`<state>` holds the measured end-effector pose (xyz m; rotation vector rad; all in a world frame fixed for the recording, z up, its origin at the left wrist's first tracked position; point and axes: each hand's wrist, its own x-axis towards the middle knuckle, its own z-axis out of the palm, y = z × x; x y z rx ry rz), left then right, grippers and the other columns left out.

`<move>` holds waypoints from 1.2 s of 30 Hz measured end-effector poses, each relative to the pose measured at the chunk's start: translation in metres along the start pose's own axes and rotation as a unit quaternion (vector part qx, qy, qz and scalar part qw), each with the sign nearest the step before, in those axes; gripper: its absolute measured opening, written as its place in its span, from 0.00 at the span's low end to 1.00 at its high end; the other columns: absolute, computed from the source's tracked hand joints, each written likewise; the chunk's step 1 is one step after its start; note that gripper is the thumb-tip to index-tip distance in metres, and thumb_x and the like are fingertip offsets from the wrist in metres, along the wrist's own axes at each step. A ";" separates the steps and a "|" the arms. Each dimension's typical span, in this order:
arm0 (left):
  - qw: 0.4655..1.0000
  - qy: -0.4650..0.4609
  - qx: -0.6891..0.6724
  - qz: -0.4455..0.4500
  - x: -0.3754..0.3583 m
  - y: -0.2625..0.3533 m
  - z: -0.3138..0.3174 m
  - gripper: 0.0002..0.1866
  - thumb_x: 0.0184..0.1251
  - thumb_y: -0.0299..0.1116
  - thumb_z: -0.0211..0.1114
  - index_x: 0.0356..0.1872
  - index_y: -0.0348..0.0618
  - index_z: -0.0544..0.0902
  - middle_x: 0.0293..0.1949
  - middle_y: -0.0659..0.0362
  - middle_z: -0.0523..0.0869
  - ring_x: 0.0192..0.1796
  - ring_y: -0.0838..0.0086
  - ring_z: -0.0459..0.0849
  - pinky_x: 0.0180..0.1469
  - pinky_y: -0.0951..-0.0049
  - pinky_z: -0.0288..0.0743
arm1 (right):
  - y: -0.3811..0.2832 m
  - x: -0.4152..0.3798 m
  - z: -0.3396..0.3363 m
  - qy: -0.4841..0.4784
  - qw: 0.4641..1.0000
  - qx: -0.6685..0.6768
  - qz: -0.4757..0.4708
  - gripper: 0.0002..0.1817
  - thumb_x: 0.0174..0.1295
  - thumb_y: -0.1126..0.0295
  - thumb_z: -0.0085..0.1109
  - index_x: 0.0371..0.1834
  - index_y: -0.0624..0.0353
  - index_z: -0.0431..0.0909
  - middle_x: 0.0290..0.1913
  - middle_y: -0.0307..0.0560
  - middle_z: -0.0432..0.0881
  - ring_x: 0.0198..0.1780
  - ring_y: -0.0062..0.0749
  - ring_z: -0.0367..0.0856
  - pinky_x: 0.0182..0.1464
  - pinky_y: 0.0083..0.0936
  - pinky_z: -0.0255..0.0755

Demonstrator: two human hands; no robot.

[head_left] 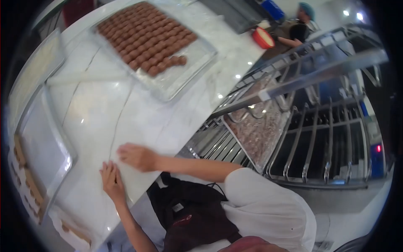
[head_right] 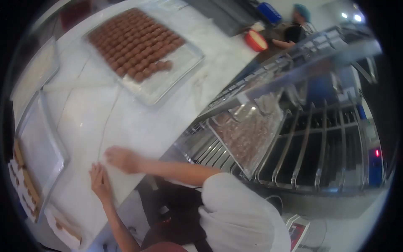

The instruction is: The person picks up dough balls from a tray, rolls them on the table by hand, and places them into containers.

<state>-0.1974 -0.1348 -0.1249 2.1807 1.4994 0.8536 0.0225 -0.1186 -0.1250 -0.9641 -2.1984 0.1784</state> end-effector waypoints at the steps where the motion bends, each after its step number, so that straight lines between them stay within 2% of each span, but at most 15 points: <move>1: 1.000 0.022 0.018 0.005 -0.013 -0.015 -0.003 0.10 0.67 0.25 0.68 0.48 0.38 0.88 0.57 0.52 0.87 0.67 0.55 0.79 0.74 0.50 0.63 | 0.009 -0.016 0.003 -0.028 0.997 -0.072 0.022 0.14 0.63 0.68 0.57 0.47 0.63 0.82 0.55 0.57 0.82 0.63 0.50 0.77 0.70 0.46 0.67; 2: 0.998 0.040 0.042 0.006 -0.023 -0.031 -0.013 0.09 0.64 0.25 0.70 0.45 0.38 0.89 0.57 0.53 0.87 0.66 0.55 0.81 0.73 0.49 0.65 | 0.020 -0.026 0.007 -0.057 0.988 -0.135 0.041 0.15 0.62 0.69 0.58 0.50 0.62 0.82 0.57 0.55 0.83 0.64 0.49 0.78 0.70 0.46 0.68; 3: 0.996 0.041 0.083 -0.006 -0.017 -0.034 -0.024 0.09 0.62 0.25 0.72 0.43 0.38 0.89 0.56 0.51 0.87 0.65 0.55 0.81 0.72 0.49 0.66 | 0.031 -0.016 -0.009 -0.117 0.982 -0.078 0.125 0.14 0.64 0.68 0.59 0.50 0.60 0.83 0.58 0.55 0.82 0.65 0.49 0.77 0.70 0.47 0.68; 4: 0.995 0.083 0.052 0.014 -0.009 -0.049 -0.021 0.09 0.60 0.24 0.73 0.42 0.38 0.89 0.57 0.51 0.87 0.65 0.55 0.81 0.72 0.50 0.66 | 0.041 -0.007 -0.005 -0.008 0.982 -0.165 0.093 0.16 0.63 0.66 0.61 0.51 0.61 0.82 0.59 0.57 0.82 0.65 0.51 0.77 0.71 0.48 0.66; 7: 0.989 0.129 -0.039 -0.063 0.035 -0.021 -0.002 0.09 0.59 0.26 0.75 0.40 0.38 0.88 0.52 0.52 0.88 0.65 0.57 0.81 0.71 0.54 0.68 | 0.024 0.033 0.012 0.008 0.986 -0.066 0.155 0.29 0.55 0.63 0.70 0.60 0.63 0.78 0.63 0.61 0.78 0.70 0.54 0.71 0.74 0.50 0.59; 10: 0.984 0.124 -0.094 -0.085 0.016 0.003 0.010 0.14 0.56 0.30 0.78 0.45 0.42 0.89 0.54 0.54 0.88 0.65 0.58 0.81 0.68 0.58 0.72 | -0.009 0.025 0.003 0.016 0.991 0.003 0.136 0.38 0.51 0.63 0.75 0.67 0.64 0.72 0.62 0.59 0.80 0.68 0.48 0.75 0.74 0.45 0.60; 12: 0.979 0.106 -0.114 -0.134 -0.005 0.020 -0.012 0.17 0.56 0.30 0.78 0.48 0.42 0.88 0.56 0.54 0.86 0.66 0.59 0.80 0.66 0.59 0.74 | -0.015 0.013 -0.032 -0.064 0.945 0.081 0.309 0.46 0.49 0.64 0.78 0.72 0.64 0.65 0.60 0.55 0.83 0.65 0.43 0.79 0.70 0.40 0.65; 13: 0.972 0.085 -0.146 -0.163 -0.011 0.026 -0.023 0.20 0.55 0.30 0.78 0.51 0.42 0.87 0.59 0.54 0.85 0.66 0.61 0.79 0.65 0.61 0.76 | -0.011 0.010 -0.044 -0.071 0.946 0.088 0.304 0.46 0.49 0.64 0.78 0.72 0.64 0.65 0.60 0.55 0.83 0.65 0.43 0.79 0.70 0.40 0.65; 16: 0.984 0.110 -0.063 -0.128 -0.028 0.018 -0.051 0.25 0.55 0.28 0.78 0.57 0.42 0.84 0.65 0.54 0.80 0.66 0.61 0.79 0.60 0.64 0.81 | -0.004 0.000 -0.076 0.018 0.948 0.112 0.298 0.49 0.49 0.65 0.79 0.75 0.62 0.62 0.57 0.52 0.85 0.62 0.40 0.81 0.63 0.36 0.72; 18: 0.976 0.102 -0.099 -0.164 -0.036 0.018 -0.061 0.31 0.54 0.26 0.78 0.63 0.43 0.80 0.66 0.53 0.78 0.64 0.61 0.80 0.59 0.66 0.82 | -0.004 -0.004 -0.088 -0.081 0.930 0.113 0.340 0.50 0.50 0.64 0.80 0.76 0.59 0.60 0.58 0.51 0.84 0.61 0.40 0.82 0.58 0.35 0.76; 20: 0.931 0.079 -0.183 -0.305 -0.041 0.019 -0.068 0.35 0.54 0.26 0.77 0.66 0.44 0.76 0.63 0.53 0.80 0.62 0.61 0.81 0.60 0.66 0.81 | -0.005 -0.003 -0.085 -0.078 0.936 0.103 0.326 0.47 0.51 0.64 0.79 0.74 0.58 0.64 0.59 0.50 0.83 0.59 0.39 0.83 0.56 0.35 0.77; 23: 0.937 0.076 -0.161 -0.300 -0.045 0.025 -0.068 0.36 0.53 0.26 0.78 0.67 0.44 0.75 0.60 0.53 0.81 0.61 0.62 0.81 0.60 0.66 0.82 | -0.009 0.003 -0.076 -0.093 0.920 0.097 0.368 0.41 0.51 0.64 0.78 0.70 0.58 0.70 0.57 0.49 0.84 0.55 0.39 0.84 0.52 0.34 0.77; 30: 0.955 0.098 -0.064 -0.273 -0.038 0.027 -0.046 0.33 0.51 0.30 0.78 0.62 0.44 0.78 0.58 0.51 0.82 0.59 0.58 0.80 0.58 0.62 0.78 | -0.043 0.004 -0.041 -0.071 0.971 0.048 0.222 0.28 0.50 0.68 0.75 0.56 0.59 0.79 0.47 0.51 0.83 0.48 0.47 0.81 0.51 0.35 0.76; 34: 0.967 0.079 0.012 -0.241 -0.024 0.036 -0.038 0.18 0.51 0.32 0.76 0.40 0.41 0.78 0.43 0.53 0.81 0.50 0.55 0.79 0.52 0.56 0.78 | -0.054 0.009 -0.035 -0.052 0.973 0.003 0.225 0.25 0.50 0.70 0.74 0.53 0.60 0.80 0.45 0.53 0.82 0.48 0.51 0.81 0.52 0.38 0.75; 36: 0.961 0.111 0.082 -0.239 -0.022 0.031 -0.021 0.13 0.57 0.31 0.69 0.43 0.44 0.81 0.47 0.54 0.82 0.52 0.54 0.79 0.52 0.56 0.78 | -0.047 0.005 -0.028 -0.099 0.975 -0.026 0.196 0.24 0.51 0.72 0.72 0.54 0.60 0.80 0.47 0.54 0.83 0.47 0.48 0.82 0.51 0.37 0.77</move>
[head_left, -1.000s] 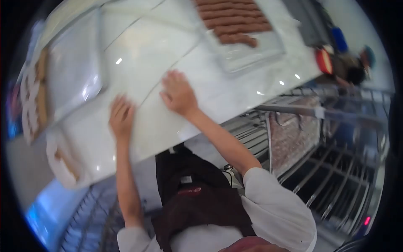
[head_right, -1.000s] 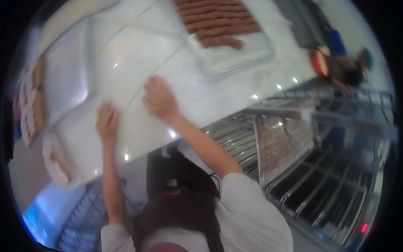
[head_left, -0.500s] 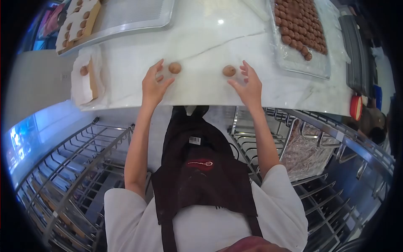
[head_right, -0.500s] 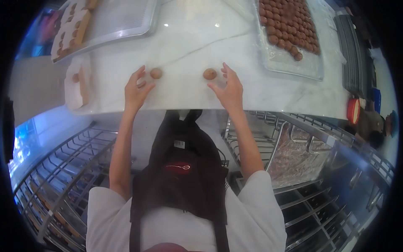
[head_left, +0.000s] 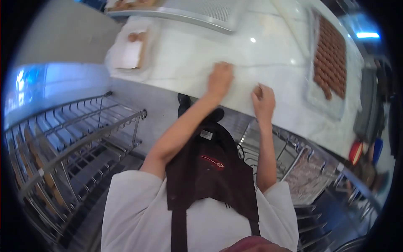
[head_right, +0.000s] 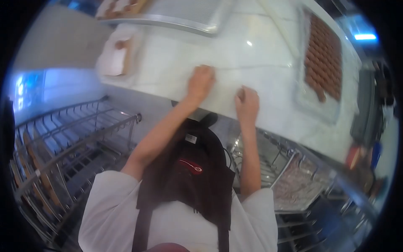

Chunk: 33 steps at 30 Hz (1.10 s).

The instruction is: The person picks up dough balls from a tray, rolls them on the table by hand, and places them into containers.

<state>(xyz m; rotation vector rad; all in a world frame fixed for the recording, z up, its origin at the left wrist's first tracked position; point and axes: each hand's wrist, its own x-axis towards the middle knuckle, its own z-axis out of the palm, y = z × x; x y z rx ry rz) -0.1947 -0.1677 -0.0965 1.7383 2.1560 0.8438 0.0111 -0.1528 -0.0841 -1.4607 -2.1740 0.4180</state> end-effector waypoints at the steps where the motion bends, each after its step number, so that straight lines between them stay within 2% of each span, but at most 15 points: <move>1: 1.000 -0.011 -0.006 -0.021 0.001 -0.001 0.002 0.12 0.58 0.30 0.68 0.44 0.43 0.82 0.48 0.54 0.81 0.53 0.55 0.79 0.51 0.56 0.79 | 0.000 0.001 0.001 -0.026 0.999 0.019 0.025 0.23 0.53 0.73 0.71 0.55 0.61 0.80 0.48 0.53 0.83 0.48 0.43 0.83 0.52 0.34 0.79; 3: 0.992 -0.032 -0.120 -0.015 0.005 -0.009 -0.018 0.16 0.57 0.29 0.69 0.48 0.43 0.82 0.48 0.53 0.82 0.54 0.56 0.79 0.52 0.57 0.79 | -0.020 0.004 0.003 -0.054 0.997 0.033 0.039 0.22 0.55 0.74 0.69 0.55 0.61 0.80 0.50 0.51 0.84 0.49 0.38 0.85 0.52 0.32 0.80; 5: 0.985 -0.015 -0.173 -0.019 0.004 -0.020 -0.062 0.18 0.55 0.27 0.70 0.48 0.43 0.82 0.48 0.53 0.82 0.54 0.56 0.80 0.53 0.59 0.79 | -0.047 0.012 0.004 -0.094 0.964 0.155 0.193 0.22 0.58 0.76 0.68 0.58 0.63 0.79 0.54 0.49 0.83 0.53 0.31 0.84 0.56 0.27 0.80; 8: 0.967 0.090 -0.235 0.037 0.010 -0.064 -0.140 0.19 0.51 0.23 0.72 0.47 0.43 0.82 0.44 0.55 0.82 0.48 0.58 0.81 0.48 0.61 0.79 | -0.109 0.034 0.014 -0.098 0.931 0.293 0.193 0.23 0.59 0.76 0.68 0.60 0.65 0.77 0.57 0.49 0.82 0.57 0.32 0.82 0.59 0.28 0.79; 10: 0.973 0.089 -0.214 0.022 0.013 -0.121 -0.190 0.20 0.50 0.21 0.74 0.48 0.42 0.84 0.44 0.55 0.84 0.50 0.59 0.84 0.58 0.64 0.78 | -0.163 0.056 0.030 -0.118 0.917 0.347 0.156 0.24 0.59 0.78 0.69 0.60 0.65 0.76 0.57 0.49 0.81 0.56 0.34 0.82 0.59 0.30 0.79; 12: 0.967 0.049 -0.230 -0.102 0.023 -0.168 -0.246 0.21 0.52 0.21 0.74 0.50 0.41 0.83 0.42 0.55 0.84 0.47 0.60 0.85 0.60 0.60 0.77 | -0.228 0.080 0.049 -0.136 0.911 0.376 0.096 0.23 0.58 0.79 0.69 0.58 0.64 0.77 0.54 0.48 0.82 0.57 0.34 0.82 0.59 0.31 0.80; 13: 0.966 0.047 -0.233 -0.102 0.027 -0.191 -0.261 0.21 0.52 0.21 0.74 0.50 0.41 0.83 0.42 0.55 0.84 0.47 0.60 0.85 0.60 0.60 0.77 | -0.259 0.093 0.061 -0.146 0.911 0.381 0.053 0.23 0.57 0.79 0.69 0.57 0.63 0.78 0.52 0.48 0.82 0.57 0.34 0.81 0.60 0.31 0.79; 16: 0.983 0.009 -0.144 -0.114 0.043 -0.240 -0.280 0.25 0.50 0.21 0.74 0.53 0.42 0.82 0.43 0.55 0.85 0.48 0.58 0.84 0.57 0.57 0.76 | -0.333 0.127 0.104 -0.113 0.947 0.283 -0.097 0.23 0.51 0.76 0.72 0.53 0.58 0.80 0.47 0.48 0.83 0.54 0.39 0.82 0.56 0.38 0.77; 18: 1.000 0.027 -0.004 0.016 0.050 -0.260 -0.276 0.28 0.50 0.25 0.75 0.56 0.47 0.80 0.44 0.56 0.86 0.49 0.60 0.83 0.58 0.53 0.72 | -0.361 0.142 0.133 -0.086 0.959 0.233 -0.137 0.23 0.48 0.75 0.72 0.50 0.56 0.81 0.46 0.46 0.83 0.51 0.40 0.82 0.55 0.40 0.75; 19: 1.000 0.024 -0.007 0.018 0.053 -0.261 -0.275 0.28 0.50 0.25 0.75 0.56 0.47 0.80 0.44 0.56 0.86 0.49 0.60 0.83 0.58 0.53 0.72 | -0.369 0.147 0.148 -0.072 0.972 0.143 -0.173 0.20 0.47 0.73 0.72 0.46 0.54 0.81 0.43 0.44 0.83 0.48 0.41 0.81 0.52 0.40 0.71; 21: 0.982 0.000 0.181 0.043 0.059 -0.259 -0.271 0.26 0.54 0.30 0.71 0.58 0.51 0.79 0.46 0.57 0.86 0.51 0.63 0.82 0.60 0.49 0.66 | -0.380 0.156 0.172 -0.057 0.973 0.011 -0.221 0.11 0.47 0.71 0.68 0.34 0.50 0.77 0.36 0.39 0.82 0.41 0.37 0.78 0.47 0.38 0.61; 24: 0.987 -0.002 0.157 0.037 0.061 -0.267 -0.264 0.17 0.63 0.29 0.62 0.54 0.51 0.78 0.39 0.61 0.84 0.50 0.64 0.82 0.61 0.39 0.62 | -0.387 0.156 0.186 -0.073 0.971 -0.066 -0.218 0.06 0.50 0.72 0.62 0.31 0.52 0.76 0.33 0.41 0.81 0.41 0.39 0.78 0.45 0.39 0.62; 29: 0.982 -0.046 0.181 -0.001 0.063 -0.290 -0.245 0.20 0.66 0.30 0.57 0.60 0.55 0.76 0.44 0.60 0.85 0.53 0.65 0.82 0.68 0.40 0.56 | -0.387 0.152 0.230 -0.077 0.987 -0.087 -0.111 0.04 0.52 0.72 0.57 0.26 0.59 0.80 0.32 0.51 0.81 0.38 0.46 0.79 0.43 0.43 0.68; 31: 0.982 -0.030 0.184 0.036 0.060 -0.287 -0.247 0.23 0.65 0.32 0.61 0.62 0.56 0.75 0.49 0.61 0.85 0.57 0.66 0.81 0.69 0.40 0.54 | -0.384 0.149 0.240 -0.030 0.998 0.033 -0.040 0.05 0.51 0.72 0.57 0.24 0.60 0.80 0.31 0.52 0.80 0.40 0.45 0.79 0.43 0.42 0.68; 33: 0.974 -0.126 0.182 -0.043 0.067 -0.267 -0.260 0.26 0.61 0.35 0.67 0.62 0.55 0.75 0.52 0.63 0.85 0.59 0.68 0.80 0.70 0.40 0.53 | -0.379 0.153 0.200 -0.072 0.984 -0.023 -0.160 0.05 0.51 0.69 0.61 0.29 0.58 0.81 0.33 0.48 0.80 0.43 0.42 0.78 0.52 0.46 0.69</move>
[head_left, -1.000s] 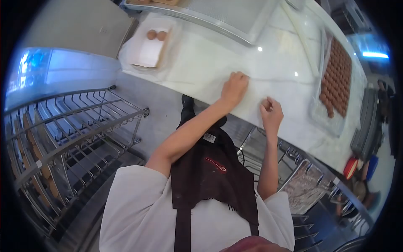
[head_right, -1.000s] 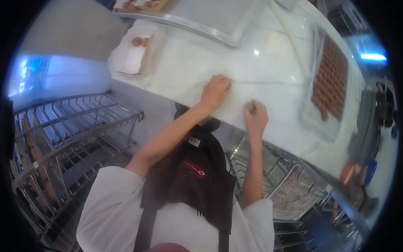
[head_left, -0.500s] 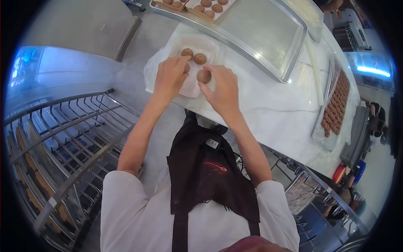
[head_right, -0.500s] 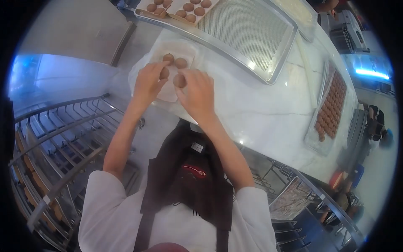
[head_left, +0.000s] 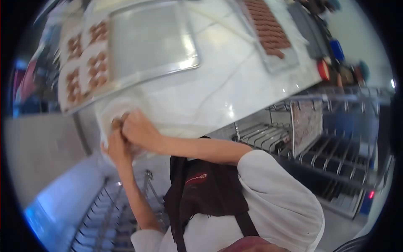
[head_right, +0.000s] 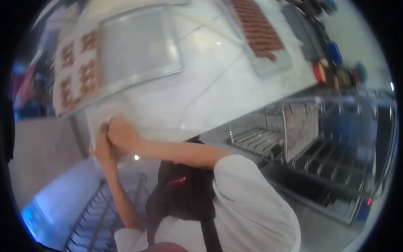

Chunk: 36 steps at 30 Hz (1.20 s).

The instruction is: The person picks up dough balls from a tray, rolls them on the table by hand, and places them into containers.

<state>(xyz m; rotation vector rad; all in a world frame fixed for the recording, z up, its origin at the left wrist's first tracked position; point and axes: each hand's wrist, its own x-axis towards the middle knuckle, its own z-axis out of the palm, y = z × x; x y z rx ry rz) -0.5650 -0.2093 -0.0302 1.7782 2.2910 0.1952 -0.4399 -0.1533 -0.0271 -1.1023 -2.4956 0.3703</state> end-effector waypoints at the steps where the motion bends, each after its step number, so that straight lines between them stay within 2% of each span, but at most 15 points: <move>1: 0.999 0.016 0.017 0.027 -0.005 -0.006 0.001 0.27 0.59 0.36 0.70 0.62 0.55 0.75 0.53 0.64 0.85 0.59 0.68 0.80 0.70 0.42 0.53 | 0.007 -0.005 -0.020 0.015 0.999 -0.019 0.021 0.05 0.51 0.69 0.61 0.29 0.58 0.81 0.33 0.48 0.80 0.43 0.42 0.78 0.52 0.46 0.69; 3: 0.995 0.052 0.053 0.070 -0.013 -0.010 -0.006 0.29 0.58 0.39 0.72 0.62 0.54 0.76 0.53 0.65 0.84 0.60 0.69 0.80 0.70 0.44 0.53 | 0.024 -0.021 -0.063 0.086 0.995 0.027 -0.046 0.10 0.49 0.63 0.68 0.32 0.52 0.80 0.35 0.42 0.78 0.48 0.41 0.76 0.64 0.50 0.63; 4: 0.991 0.071 0.071 0.089 -0.014 -0.006 -0.016 0.28 0.59 0.40 0.73 0.61 0.54 0.76 0.53 0.65 0.84 0.59 0.69 0.80 0.70 0.45 0.54 | 0.042 -0.030 -0.067 0.077 0.997 0.025 -0.009 0.14 0.48 0.59 0.73 0.35 0.47 0.79 0.39 0.37 0.78 0.52 0.39 0.75 0.71 0.56 0.54; 8: 0.980 0.158 -0.005 0.124 -0.012 0.029 -0.045 0.18 0.66 0.40 0.69 0.56 0.53 0.81 0.50 0.62 0.87 0.52 0.68 0.85 0.68 0.48 0.59 | 0.150 -0.085 -0.130 0.136 0.983 -0.050 0.109 0.09 0.53 0.63 0.69 0.36 0.47 0.81 0.43 0.35 0.82 0.51 0.35 0.78 0.67 0.53 0.56; 12: 0.988 0.086 -0.113 0.062 -0.010 0.087 -0.046 0.14 0.65 0.34 0.70 0.51 0.47 0.83 0.47 0.58 0.88 0.41 0.67 0.86 0.56 0.58 0.72 | 0.320 -0.160 -0.213 0.182 0.939 -0.204 0.208 0.03 0.56 0.68 0.62 0.30 0.52 0.83 0.33 0.42 0.85 0.41 0.43 0.81 0.49 0.43 0.66; 14: 0.989 0.066 -0.122 0.059 -0.010 0.125 -0.037 0.14 0.65 0.33 0.71 0.50 0.45 0.83 0.46 0.57 0.88 0.38 0.67 0.86 0.50 0.60 0.75 | 0.415 -0.197 -0.253 0.167 0.899 -0.261 0.310 0.05 0.57 0.71 0.58 0.29 0.53 0.84 0.33 0.49 0.84 0.42 0.48 0.82 0.43 0.49 0.69; 16: 0.978 0.096 -0.064 0.172 -0.017 0.176 -0.024 0.15 0.63 0.31 0.72 0.50 0.42 0.83 0.44 0.56 0.88 0.37 0.65 0.86 0.42 0.65 0.78 | 0.504 -0.237 -0.291 0.206 0.858 -0.284 0.376 0.10 0.57 0.72 0.56 0.37 0.51 0.87 0.39 0.48 0.86 0.45 0.48 0.83 0.45 0.48 0.73; 19: 0.977 0.029 -0.127 0.169 -0.026 0.255 -0.008 0.16 0.61 0.29 0.73 0.49 0.41 0.82 0.44 0.55 0.88 0.37 0.65 0.86 0.42 0.65 0.78 | 0.590 -0.276 -0.331 0.149 0.814 -0.281 0.487 0.16 0.59 0.72 0.54 0.49 0.49 0.86 0.46 0.47 0.87 0.49 0.48 0.84 0.51 0.46 0.75; 21: 0.980 -0.007 -0.125 0.153 -0.030 0.303 0.002 0.16 0.60 0.28 0.73 0.49 0.41 0.83 0.45 0.54 0.88 0.37 0.64 0.86 0.43 0.64 0.78 | 0.631 -0.287 -0.335 0.135 0.831 -0.214 0.495 0.17 0.60 0.70 0.55 0.51 0.49 0.86 0.47 0.48 0.87 0.51 0.49 0.83 0.52 0.45 0.75; 23: 0.970 -0.034 -0.155 0.183 -0.033 0.339 0.015 0.16 0.59 0.28 0.73 0.48 0.40 0.83 0.45 0.53 0.88 0.37 0.63 0.86 0.43 0.64 0.78 | 0.648 -0.297 -0.330 0.117 0.844 -0.148 0.503 0.18 0.60 0.69 0.55 0.53 0.49 0.85 0.49 0.50 0.87 0.52 0.50 0.83 0.53 0.45 0.75; 26: 0.970 -0.052 -0.143 0.189 -0.038 0.380 0.024 0.16 0.59 0.29 0.74 0.48 0.41 0.83 0.45 0.53 0.88 0.38 0.63 0.86 0.43 0.64 0.78 | 0.638 -0.290 -0.328 0.096 0.839 -0.173 0.507 0.16 0.58 0.66 0.58 0.49 0.51 0.84 0.47 0.50 0.84 0.53 0.51 0.80 0.54 0.48 0.72; 29: 0.969 -0.063 -0.131 0.200 -0.039 0.402 0.026 0.17 0.59 0.30 0.74 0.49 0.42 0.84 0.45 0.54 0.88 0.38 0.62 0.85 0.43 0.64 0.78 | 0.607 -0.293 -0.331 0.067 0.812 -0.274 0.511 0.21 0.55 0.65 0.61 0.55 0.53 0.83 0.46 0.57 0.84 0.53 0.55 0.81 0.54 0.48 0.75; 32: 0.969 -0.068 -0.124 0.205 -0.039 0.414 0.028 0.17 0.59 0.31 0.74 0.49 0.43 0.84 0.45 0.54 0.87 0.38 0.62 0.85 0.43 0.63 0.78 | 0.602 -0.305 -0.325 0.144 0.809 -0.309 0.479 0.19 0.53 0.63 0.64 0.48 0.55 0.83 0.43 0.54 0.85 0.51 0.53 0.83 0.52 0.47 0.76; 35: 0.968 -0.072 -0.125 0.206 -0.038 0.419 0.026 0.17 0.60 0.32 0.74 0.50 0.43 0.84 0.45 0.54 0.87 0.38 0.61 0.85 0.44 0.63 0.78 | 0.606 -0.317 -0.317 0.184 0.826 -0.180 0.501 0.18 0.52 0.60 0.68 0.45 0.56 0.82 0.42 0.51 0.86 0.46 0.50 0.84 0.50 0.44 0.77; 36: 0.967 -0.074 -0.130 0.204 -0.037 0.420 0.025 0.17 0.60 0.32 0.73 0.50 0.43 0.84 0.45 0.54 0.87 0.39 0.62 0.85 0.44 0.63 0.78 | 0.595 -0.315 -0.322 0.215 0.801 -0.114 0.547 0.19 0.53 0.59 0.68 0.45 0.57 0.82 0.40 0.51 0.86 0.44 0.49 0.85 0.49 0.42 0.77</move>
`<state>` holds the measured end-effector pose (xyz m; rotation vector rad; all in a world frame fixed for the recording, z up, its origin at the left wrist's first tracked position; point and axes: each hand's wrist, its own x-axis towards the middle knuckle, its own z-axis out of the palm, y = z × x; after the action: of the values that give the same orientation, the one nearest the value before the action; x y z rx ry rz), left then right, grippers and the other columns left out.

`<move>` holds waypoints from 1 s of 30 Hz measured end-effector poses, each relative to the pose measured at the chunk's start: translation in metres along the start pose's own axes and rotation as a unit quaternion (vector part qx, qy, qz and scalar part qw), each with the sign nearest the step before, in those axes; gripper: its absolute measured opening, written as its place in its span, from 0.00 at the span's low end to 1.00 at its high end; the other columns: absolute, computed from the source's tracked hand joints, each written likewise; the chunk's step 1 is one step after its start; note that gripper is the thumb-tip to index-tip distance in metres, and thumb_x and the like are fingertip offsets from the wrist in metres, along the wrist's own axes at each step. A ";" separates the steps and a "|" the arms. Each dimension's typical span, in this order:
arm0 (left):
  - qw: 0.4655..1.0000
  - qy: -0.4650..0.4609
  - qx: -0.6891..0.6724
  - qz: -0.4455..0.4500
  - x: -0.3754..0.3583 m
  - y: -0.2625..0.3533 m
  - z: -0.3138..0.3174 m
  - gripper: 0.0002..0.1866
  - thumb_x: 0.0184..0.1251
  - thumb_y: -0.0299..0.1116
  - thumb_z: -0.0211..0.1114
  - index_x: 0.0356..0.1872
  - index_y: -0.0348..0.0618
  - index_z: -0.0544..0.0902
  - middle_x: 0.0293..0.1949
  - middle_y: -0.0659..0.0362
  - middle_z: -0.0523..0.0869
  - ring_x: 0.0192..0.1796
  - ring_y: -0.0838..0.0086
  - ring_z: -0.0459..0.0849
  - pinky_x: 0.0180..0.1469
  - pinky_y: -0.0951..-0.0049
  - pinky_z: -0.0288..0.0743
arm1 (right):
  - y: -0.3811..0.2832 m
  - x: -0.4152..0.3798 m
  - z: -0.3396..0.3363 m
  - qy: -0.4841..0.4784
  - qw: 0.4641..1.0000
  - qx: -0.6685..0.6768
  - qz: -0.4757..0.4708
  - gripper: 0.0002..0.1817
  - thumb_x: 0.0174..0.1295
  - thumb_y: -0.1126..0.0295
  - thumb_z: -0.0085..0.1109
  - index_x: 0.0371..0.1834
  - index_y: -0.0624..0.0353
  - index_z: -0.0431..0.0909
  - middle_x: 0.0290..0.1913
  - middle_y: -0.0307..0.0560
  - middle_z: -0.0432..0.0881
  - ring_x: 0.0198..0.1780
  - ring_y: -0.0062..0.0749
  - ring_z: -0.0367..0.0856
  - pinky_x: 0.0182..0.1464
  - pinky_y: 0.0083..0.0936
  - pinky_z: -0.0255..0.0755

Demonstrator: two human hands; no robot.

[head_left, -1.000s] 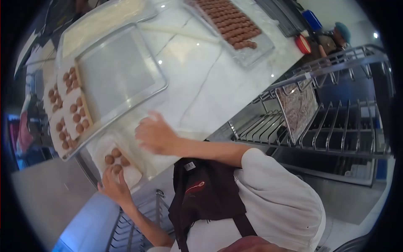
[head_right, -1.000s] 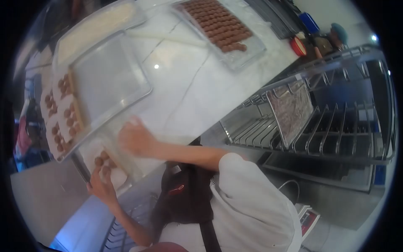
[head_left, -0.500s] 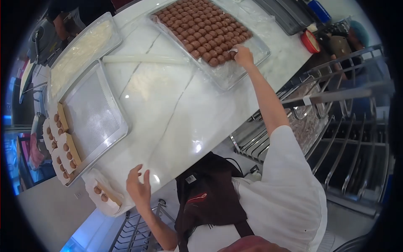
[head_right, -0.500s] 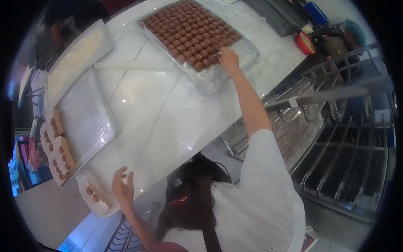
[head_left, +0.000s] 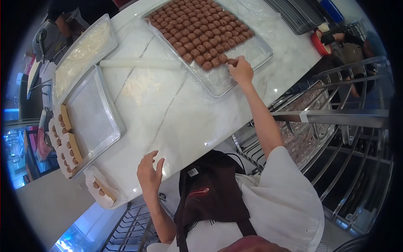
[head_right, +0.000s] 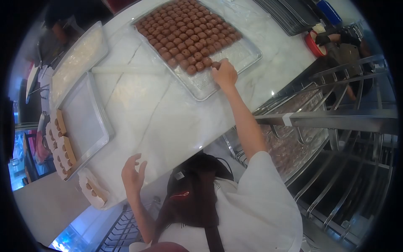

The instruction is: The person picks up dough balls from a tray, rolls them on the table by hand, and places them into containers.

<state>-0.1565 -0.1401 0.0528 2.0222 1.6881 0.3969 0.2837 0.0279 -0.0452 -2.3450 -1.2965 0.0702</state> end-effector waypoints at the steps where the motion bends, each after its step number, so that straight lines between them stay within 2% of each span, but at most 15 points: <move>1: 1.000 0.002 -0.001 0.000 0.000 0.000 0.000 0.17 0.60 0.32 0.73 0.50 0.43 0.84 0.45 0.54 0.87 0.39 0.62 0.85 0.44 0.63 0.78 | -0.005 -0.003 -0.006 -0.012 0.996 0.056 0.068 0.19 0.54 0.59 0.68 0.45 0.58 0.81 0.39 0.50 0.87 0.42 0.47 0.85 0.48 0.41 0.77; 5: 1.000 -0.011 -0.024 -0.001 0.000 -0.003 0.000 0.17 0.60 0.32 0.74 0.50 0.43 0.84 0.47 0.54 0.88 0.40 0.62 0.87 0.45 0.64 0.78 | 0.004 -0.007 0.005 0.062 0.965 0.224 0.124 0.15 0.58 0.62 0.64 0.44 0.61 0.79 0.34 0.52 0.86 0.38 0.45 0.86 0.42 0.40 0.79; 7: 0.999 -0.015 -0.038 0.013 0.000 -0.007 0.001 0.18 0.60 0.32 0.73 0.51 0.43 0.83 0.48 0.53 0.88 0.40 0.62 0.87 0.45 0.65 0.78 | -0.003 -0.015 -0.015 -0.091 0.809 0.507 0.284 0.13 0.62 0.65 0.61 0.45 0.62 0.79 0.28 0.45 0.82 0.28 0.34 0.82 0.32 0.32 0.78; 8: 0.996 -0.033 -0.087 0.009 0.000 -0.010 0.005 0.17 0.60 0.31 0.73 0.51 0.42 0.83 0.48 0.53 0.88 0.40 0.63 0.87 0.45 0.66 0.79 | 0.001 -0.021 -0.012 -0.078 0.811 0.508 0.280 0.13 0.62 0.65 0.61 0.45 0.62 0.79 0.28 0.45 0.82 0.28 0.34 0.82 0.32 0.32 0.78; 10: 0.975 -0.091 -0.203 0.015 0.007 -0.012 0.009 0.19 0.63 0.29 0.71 0.55 0.38 0.82 0.50 0.53 0.88 0.42 0.66 0.88 0.46 0.67 0.80 | 0.012 -0.038 -0.002 -0.164 0.730 0.618 0.242 0.12 0.65 0.64 0.61 0.47 0.58 0.81 0.28 0.37 0.79 0.29 0.22 0.78 0.35 0.24 0.77; 11: 0.973 -0.092 -0.211 0.036 0.010 -0.014 0.017 0.19 0.63 0.29 0.71 0.55 0.38 0.82 0.50 0.53 0.88 0.42 0.66 0.88 0.46 0.67 0.80 | -0.005 -0.058 -0.015 -0.174 0.739 0.609 0.231 0.12 0.66 0.65 0.61 0.48 0.58 0.81 0.28 0.37 0.78 0.28 0.22 0.77 0.35 0.25 0.78; 13: 0.887 -0.143 -0.435 -0.054 0.016 -0.021 0.040 0.24 0.68 0.30 0.68 0.64 0.37 0.76 0.57 0.50 0.85 0.45 0.67 0.88 0.48 0.67 0.81 | -0.052 -0.119 -0.028 -0.219 0.716 0.630 0.205 0.14 0.69 0.65 0.61 0.53 0.60 0.80 0.31 0.37 0.80 0.31 0.23 0.79 0.37 0.26 0.80; 14: 0.843 -0.165 -0.504 -0.093 0.018 -0.019 0.048 0.27 0.75 0.36 0.63 0.70 0.36 0.69 0.64 0.48 0.80 0.52 0.65 0.86 0.54 0.66 0.81 | -0.076 -0.150 -0.029 -0.235 0.733 0.602 0.211 0.17 0.70 0.65 0.62 0.57 0.61 0.79 0.35 0.39 0.82 0.35 0.24 0.81 0.40 0.27 0.82; 16: 0.799 -0.146 -0.572 -0.117 0.015 -0.015 0.064 0.28 0.77 0.39 0.61 0.71 0.35 0.68 0.66 0.47 0.77 0.55 0.65 0.84 0.56 0.68 0.80 | -0.110 -0.213 -0.006 -0.280 0.679 0.643 0.218 0.20 0.68 0.67 0.64 0.60 0.61 0.77 0.40 0.41 0.84 0.39 0.26 0.84 0.45 0.30 0.83; 18: 0.711 -0.135 -0.669 -0.168 0.012 -0.020 0.071 0.28 0.80 0.44 0.57 0.71 0.35 0.67 0.68 0.48 0.74 0.62 0.67 0.80 0.61 0.71 0.78 | -0.151 -0.266 -0.005 -0.290 0.689 0.625 0.225 0.20 0.66 0.67 0.66 0.59 0.62 0.76 0.45 0.43 0.85 0.44 0.27 0.85 0.46 0.28 0.82; 20: 0.720 -0.121 -0.662 -0.167 0.007 -0.036 0.073 0.28 0.80 0.43 0.57 0.70 0.34 0.67 0.65 0.50 0.76 0.61 0.68 0.80 0.60 0.72 0.78 | -0.171 -0.305 0.028 -0.246 0.772 0.563 0.165 0.26 0.62 0.63 0.68 0.59 0.66 0.77 0.53 0.52 0.85 0.58 0.35 0.82 0.60 0.32 0.76; 22: 0.717 -0.092 -0.668 -0.176 -0.003 -0.050 0.072 0.24 0.79 0.40 0.59 0.66 0.33 0.71 0.57 0.55 0.80 0.56 0.72 0.82 0.58 0.73 0.80 | -0.196 -0.325 0.015 -0.226 0.805 0.531 0.138 0.25 0.62 0.63 0.68 0.58 0.66 0.77 0.53 0.52 0.85 0.58 0.35 0.82 0.59 0.31 0.77; 24: 0.729 -0.085 -0.655 -0.181 -0.011 -0.061 0.065 0.22 0.78 0.39 0.60 0.63 0.34 0.72 0.56 0.55 0.80 0.55 0.73 0.83 0.57 0.74 0.80 | -0.206 -0.334 0.006 -0.211 0.859 0.457 0.091 0.24 0.61 0.62 0.67 0.56 0.65 0.77 0.53 0.53 0.84 0.56 0.37 0.82 0.58 0.31 0.77; 26: 0.724 -0.045 -0.664 -0.181 -0.018 -0.067 0.060 0.16 0.75 0.35 0.64 0.55 0.35 0.76 0.52 0.56 0.83 0.50 0.75 0.84 0.52 0.74 0.81 | -0.198 -0.339 0.025 -0.218 0.840 0.485 0.111 0.24 0.61 0.62 0.67 0.56 0.65 0.77 0.53 0.53 0.85 0.56 0.38 0.83 0.57 0.32 0.77; 30: 0.763 -0.070 -0.622 -0.160 -0.020 -0.073 0.043 0.14 0.74 0.32 0.65 0.53 0.35 0.78 0.46 0.56 0.85 0.46 0.74 0.86 0.50 0.74 0.82 | -0.184 -0.332 0.035 -0.213 0.782 0.567 0.147 0.22 0.62 0.64 0.66 0.56 0.62 0.77 0.51 0.54 0.85 0.55 0.38 0.84 0.55 0.32 0.77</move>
<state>-0.2000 -0.1576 -0.0201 0.7271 1.0697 0.8975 -0.0552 -0.1464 -0.0570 -1.4158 -0.6539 1.1854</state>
